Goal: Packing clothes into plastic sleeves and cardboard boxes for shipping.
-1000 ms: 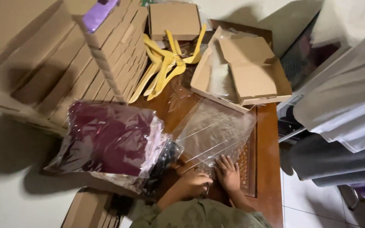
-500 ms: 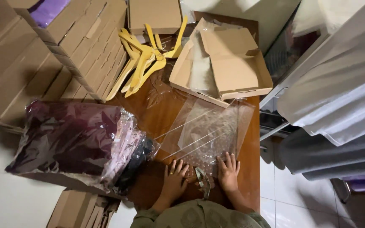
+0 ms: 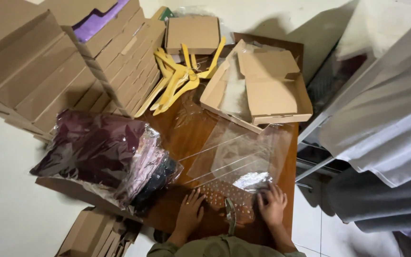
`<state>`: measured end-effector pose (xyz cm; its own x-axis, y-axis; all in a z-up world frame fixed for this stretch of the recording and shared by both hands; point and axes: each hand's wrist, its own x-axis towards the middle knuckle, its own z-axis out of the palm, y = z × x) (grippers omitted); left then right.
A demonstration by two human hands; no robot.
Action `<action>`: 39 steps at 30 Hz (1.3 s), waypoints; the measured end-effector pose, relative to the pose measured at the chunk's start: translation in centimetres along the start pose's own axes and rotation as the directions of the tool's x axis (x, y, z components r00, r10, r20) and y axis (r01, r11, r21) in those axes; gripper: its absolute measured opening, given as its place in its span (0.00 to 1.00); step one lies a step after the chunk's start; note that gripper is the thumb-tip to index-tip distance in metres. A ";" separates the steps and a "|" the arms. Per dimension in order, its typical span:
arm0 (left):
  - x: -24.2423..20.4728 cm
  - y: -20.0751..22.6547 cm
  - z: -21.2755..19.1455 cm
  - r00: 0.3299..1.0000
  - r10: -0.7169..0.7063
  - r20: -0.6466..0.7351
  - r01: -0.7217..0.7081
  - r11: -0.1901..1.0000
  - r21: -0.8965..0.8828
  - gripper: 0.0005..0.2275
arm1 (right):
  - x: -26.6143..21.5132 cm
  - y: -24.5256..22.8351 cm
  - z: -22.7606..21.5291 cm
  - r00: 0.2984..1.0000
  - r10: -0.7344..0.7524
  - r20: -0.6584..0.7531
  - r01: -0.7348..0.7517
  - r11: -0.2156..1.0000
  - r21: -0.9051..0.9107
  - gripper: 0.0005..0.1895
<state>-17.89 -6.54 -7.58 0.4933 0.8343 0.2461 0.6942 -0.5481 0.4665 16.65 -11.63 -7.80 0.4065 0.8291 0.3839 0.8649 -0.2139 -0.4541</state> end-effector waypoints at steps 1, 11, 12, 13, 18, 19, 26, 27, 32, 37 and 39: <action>-0.1 0.0 0.2 1.000 0.000 0.008 0.000 1.000 0.009 0.22 | 0.0 -0.1 -0.8 0.990 -0.116 0.078 0.116 0.993 0.003 0.16; 1.0 1.0 -1.2 0.997 -0.055 -0.060 0.055 0.998 -0.012 0.20 | -2.2 -2.7 -3.0 0.918 -0.368 0.147 0.371 0.929 0.002 0.29; 1.0 1.0 -1.3 0.997 -0.051 -0.051 0.050 0.999 -0.017 0.20 | -2.4 -2.9 -3.1 0.914 -0.348 0.207 0.352 0.936 0.018 0.28; 1.0 1.1 -1.5 0.998 -0.046 -0.040 0.045 0.999 -0.022 0.21 | -2.7 -3.1 -3.3 0.906 -0.327 0.268 0.331 0.943 0.033 0.27; 1.0 1.4 -1.6 0.996 -0.051 -0.078 0.048 0.998 -0.032 0.21 | -2.8 -4.4 -2.9 0.947 -0.209 0.244 0.238 0.966 -0.097 0.27; 1.0 1.4 -1.6 0.995 -0.046 -0.092 0.043 0.998 -0.036 0.21 | -2.9 -4.6 -2.8 0.957 -0.192 0.218 0.221 0.968 -0.116 0.27; 1.1 1.4 -1.8 0.995 -0.055 -0.079 0.051 0.997 -0.055 0.20 | -2.7 -4.6 -3.5 0.937 -0.189 0.294 0.227 0.969 -0.099 0.36; 1.1 1.5 -1.8 0.996 -0.056 -0.076 0.052 0.997 -0.057 0.20 | -2.8 -4.1 -3.2 0.905 -0.293 0.309 0.319 0.947 -0.038 0.37; 0.8 1.4 -1.5 0.994 -0.063 -0.094 0.055 0.995 -0.078 0.20 | -4.2 -4.4 -3.4 0.716 -0.582 0.386 0.546 0.811 0.209 0.39; 0.9 1.4 -1.4 0.988 -0.056 -0.144 0.046 0.996 -0.070 0.20 | -4.1 -6.3 -4.3 0.712 -0.511 0.482 0.459 0.858 0.232 0.40; 1.0 1.4 -1.5 0.990 -0.068 -0.126 0.060 0.996 -0.070 0.20 | -4.1 -6.2 -4.2 0.730 -0.483 0.484 0.429 0.875 0.226 0.40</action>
<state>-17.18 -6.35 -5.40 0.3750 0.8706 0.3184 0.6839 -0.4917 0.5390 10.85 -15.89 -3.22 -0.2636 0.9584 0.1098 0.8643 0.2852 -0.4142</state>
